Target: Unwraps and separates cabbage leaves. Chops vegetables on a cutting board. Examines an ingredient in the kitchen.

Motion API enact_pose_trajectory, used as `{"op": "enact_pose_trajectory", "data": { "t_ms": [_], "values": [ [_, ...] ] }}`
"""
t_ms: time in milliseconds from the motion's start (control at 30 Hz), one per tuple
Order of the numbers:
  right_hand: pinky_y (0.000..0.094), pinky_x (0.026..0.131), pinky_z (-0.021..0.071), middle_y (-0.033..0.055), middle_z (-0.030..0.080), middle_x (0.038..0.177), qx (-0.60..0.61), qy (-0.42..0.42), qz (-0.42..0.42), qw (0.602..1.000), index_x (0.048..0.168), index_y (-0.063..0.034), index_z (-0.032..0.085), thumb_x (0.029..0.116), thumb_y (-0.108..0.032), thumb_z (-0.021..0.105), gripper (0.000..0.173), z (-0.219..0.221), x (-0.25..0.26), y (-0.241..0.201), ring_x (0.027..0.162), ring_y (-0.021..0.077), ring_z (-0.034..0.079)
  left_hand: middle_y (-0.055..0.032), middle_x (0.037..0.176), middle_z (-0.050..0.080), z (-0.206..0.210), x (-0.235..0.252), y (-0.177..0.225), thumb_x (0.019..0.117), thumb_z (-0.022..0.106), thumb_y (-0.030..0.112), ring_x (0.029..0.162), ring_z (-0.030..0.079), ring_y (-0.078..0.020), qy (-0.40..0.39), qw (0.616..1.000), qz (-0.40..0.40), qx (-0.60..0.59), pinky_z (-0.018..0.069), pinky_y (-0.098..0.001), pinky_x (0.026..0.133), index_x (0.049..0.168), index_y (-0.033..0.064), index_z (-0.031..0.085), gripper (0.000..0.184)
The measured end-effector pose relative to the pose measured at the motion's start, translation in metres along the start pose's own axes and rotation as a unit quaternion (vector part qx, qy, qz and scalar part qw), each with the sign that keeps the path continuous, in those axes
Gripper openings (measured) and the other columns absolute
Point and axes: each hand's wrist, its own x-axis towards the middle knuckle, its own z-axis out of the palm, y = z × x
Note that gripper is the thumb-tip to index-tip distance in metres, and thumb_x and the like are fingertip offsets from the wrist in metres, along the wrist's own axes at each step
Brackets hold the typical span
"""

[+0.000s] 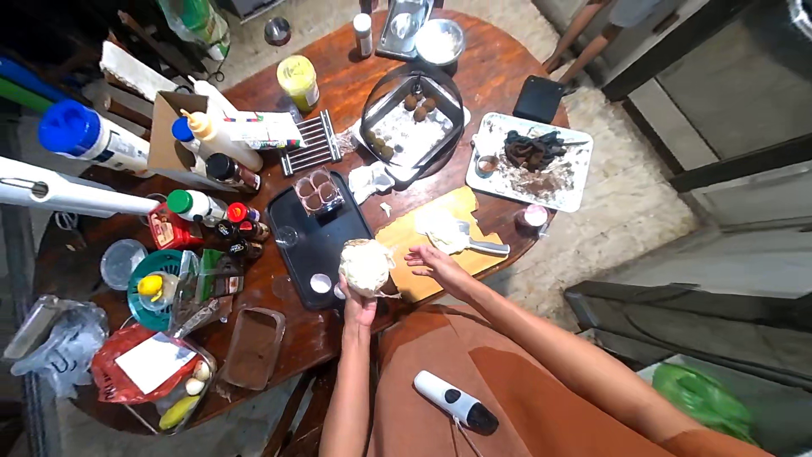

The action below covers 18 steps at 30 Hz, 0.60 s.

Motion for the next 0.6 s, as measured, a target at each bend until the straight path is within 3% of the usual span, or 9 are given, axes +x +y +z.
{"op": "enact_pose_trajectory", "data": {
  "t_ms": [67, 167, 300, 400, 467, 533, 600],
  "values": [
    [0.0359, 0.093, 0.0588, 0.0127, 0.069, 0.118, -0.057, 0.038, -0.048, 0.996, 0.127, -0.0004, 0.061, 0.1062, -0.033, 0.057, 0.039, 0.016, -0.009, -0.014, 0.107, 0.0199, 0.069, -0.0116, 0.130, 0.063, 0.008, -0.004, 0.006, 0.1024, 0.027, 0.068, 0.111, 0.066, -0.0247, -0.010, 1.000, 0.021, 0.000, 0.0593, -0.0400, 0.085, 0.147, 0.0199, 0.041, 0.067],
    [0.0337, 0.089, 0.0589, 0.0067, 0.072, 0.107, -0.145, 0.016, -0.142, 0.979, 0.113, -0.0043, 0.069, 0.1006, -0.030, 0.066, 0.029, 0.039, -0.027, -0.032, 0.099, 0.0148, 0.070, -0.0136, 0.130, 0.063, 0.019, -0.013, 0.006, 0.1031, 0.031, 0.065, 0.108, 0.067, -0.0252, -0.017, 0.998, 0.063, 0.013, 0.0602, -0.0404, 0.083, 0.148, 0.0169, 0.040, 0.066],
    [0.0322, 0.086, 0.0605, 0.0039, 0.074, 0.104, -0.156, -0.016, -0.206, 0.966, 0.109, -0.0061, 0.072, 0.0965, -0.029, 0.073, 0.026, 0.066, -0.041, -0.051, 0.096, 0.0132, 0.071, -0.0151, 0.129, 0.061, 0.032, -0.022, -0.004, 0.1043, 0.044, 0.053, 0.112, 0.065, -0.0252, 0.003, 0.990, 0.139, 0.021, 0.0582, -0.0428, 0.090, 0.146, 0.0118, 0.039, 0.059],
    [0.0295, 0.081, 0.0603, 0.0013, 0.073, 0.101, -0.180, 0.018, -0.188, 0.965, 0.106, -0.0094, 0.074, 0.0908, -0.034, 0.078, 0.029, 0.081, -0.046, -0.064, 0.091, 0.0108, 0.070, -0.0126, 0.130, 0.059, 0.044, -0.031, -0.012, 0.1084, 0.041, 0.040, 0.112, 0.063, -0.0218, 0.045, 0.981, 0.185, 0.044, 0.0564, -0.0405, 0.092, 0.151, 0.0158, 0.032, 0.050],
    [0.0285, 0.077, 0.0602, 0.0004, 0.072, 0.096, -0.198, 0.060, -0.171, 0.963, 0.103, -0.0106, 0.073, 0.0865, -0.039, 0.082, 0.034, 0.089, -0.046, -0.070, 0.086, 0.0098, 0.070, -0.0124, 0.135, 0.056, 0.046, -0.033, -0.017, 0.1018, 0.056, 0.039, 0.114, 0.062, -0.0206, 0.042, 0.971, 0.229, 0.058, 0.0564, -0.0393, 0.092, 0.156, 0.0188, 0.023, 0.067],
    [0.0292, 0.076, 0.0590, 0.0005, 0.071, 0.094, -0.206, 0.096, -0.158, 0.961, 0.108, -0.0107, 0.069, 0.0850, -0.043, 0.082, 0.041, 0.094, -0.044, -0.071, 0.085, 0.0103, 0.068, -0.0139, 0.138, 0.055, 0.047, -0.034, -0.021, 0.0813, 0.079, 0.052, 0.117, 0.062, -0.0208, 0.042, 0.955, 0.282, 0.078, 0.0573, -0.0407, 0.094, 0.157, 0.0175, 0.019, 0.103],
    [0.0310, 0.078, 0.0590, 0.0009, 0.071, 0.093, -0.195, 0.116, -0.141, 0.964, 0.108, -0.0108, 0.068, 0.0862, -0.042, 0.081, 0.040, 0.096, -0.042, -0.073, 0.085, 0.0116, 0.069, -0.0148, 0.139, 0.053, 0.048, -0.034, -0.023, 0.0708, 0.085, 0.060, 0.120, 0.061, -0.0206, 0.044, 0.936, 0.333, 0.104, 0.0558, -0.0416, 0.098, 0.156, 0.0130, 0.019, 0.117]
  ]
}}
